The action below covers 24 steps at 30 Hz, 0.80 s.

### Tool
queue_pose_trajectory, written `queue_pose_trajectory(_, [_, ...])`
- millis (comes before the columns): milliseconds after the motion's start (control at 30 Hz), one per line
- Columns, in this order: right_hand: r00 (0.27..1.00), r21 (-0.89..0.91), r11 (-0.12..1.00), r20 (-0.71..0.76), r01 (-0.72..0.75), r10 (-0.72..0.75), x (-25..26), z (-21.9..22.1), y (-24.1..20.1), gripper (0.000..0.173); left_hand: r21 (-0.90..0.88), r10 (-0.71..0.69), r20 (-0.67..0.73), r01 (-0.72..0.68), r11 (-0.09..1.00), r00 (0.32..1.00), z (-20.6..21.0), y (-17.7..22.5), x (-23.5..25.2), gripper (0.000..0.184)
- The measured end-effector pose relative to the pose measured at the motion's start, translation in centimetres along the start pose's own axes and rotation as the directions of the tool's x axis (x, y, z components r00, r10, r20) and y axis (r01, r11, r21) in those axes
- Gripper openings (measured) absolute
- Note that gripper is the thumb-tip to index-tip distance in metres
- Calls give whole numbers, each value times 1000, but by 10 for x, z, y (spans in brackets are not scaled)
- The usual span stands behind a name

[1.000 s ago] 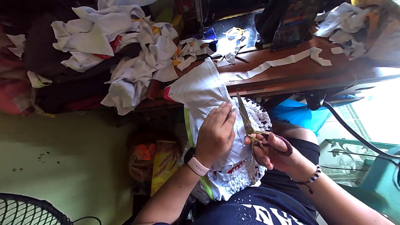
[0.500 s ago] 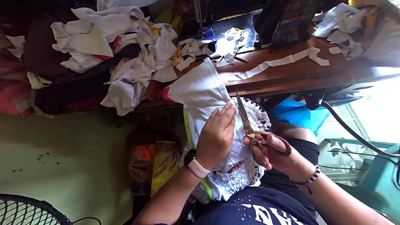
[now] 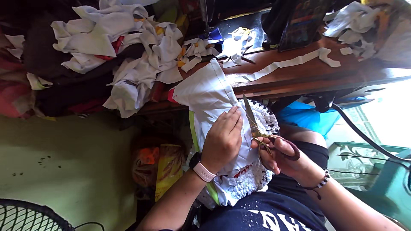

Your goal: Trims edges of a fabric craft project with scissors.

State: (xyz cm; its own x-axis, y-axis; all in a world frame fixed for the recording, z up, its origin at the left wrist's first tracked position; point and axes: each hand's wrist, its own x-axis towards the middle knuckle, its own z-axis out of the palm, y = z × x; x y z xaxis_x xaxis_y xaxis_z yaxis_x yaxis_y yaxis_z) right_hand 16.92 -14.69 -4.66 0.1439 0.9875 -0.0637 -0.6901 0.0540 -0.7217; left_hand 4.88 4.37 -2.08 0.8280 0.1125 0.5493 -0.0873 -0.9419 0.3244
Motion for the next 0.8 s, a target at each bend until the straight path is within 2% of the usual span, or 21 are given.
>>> queue_pose_trajectory(533, [1000, -1, 1000, -15, -4, 4, -1, 1, 1, 54, -31, -8, -13, 7, 999, 1000, 0, 2, 0, 26])
queue_pose_trajectory(800, [1000, 0, 1000, -4, -8, 8, -1, 0, 3, 54, 11, -27, 10, 27, 1000, 1000, 1, 3, -1, 26])
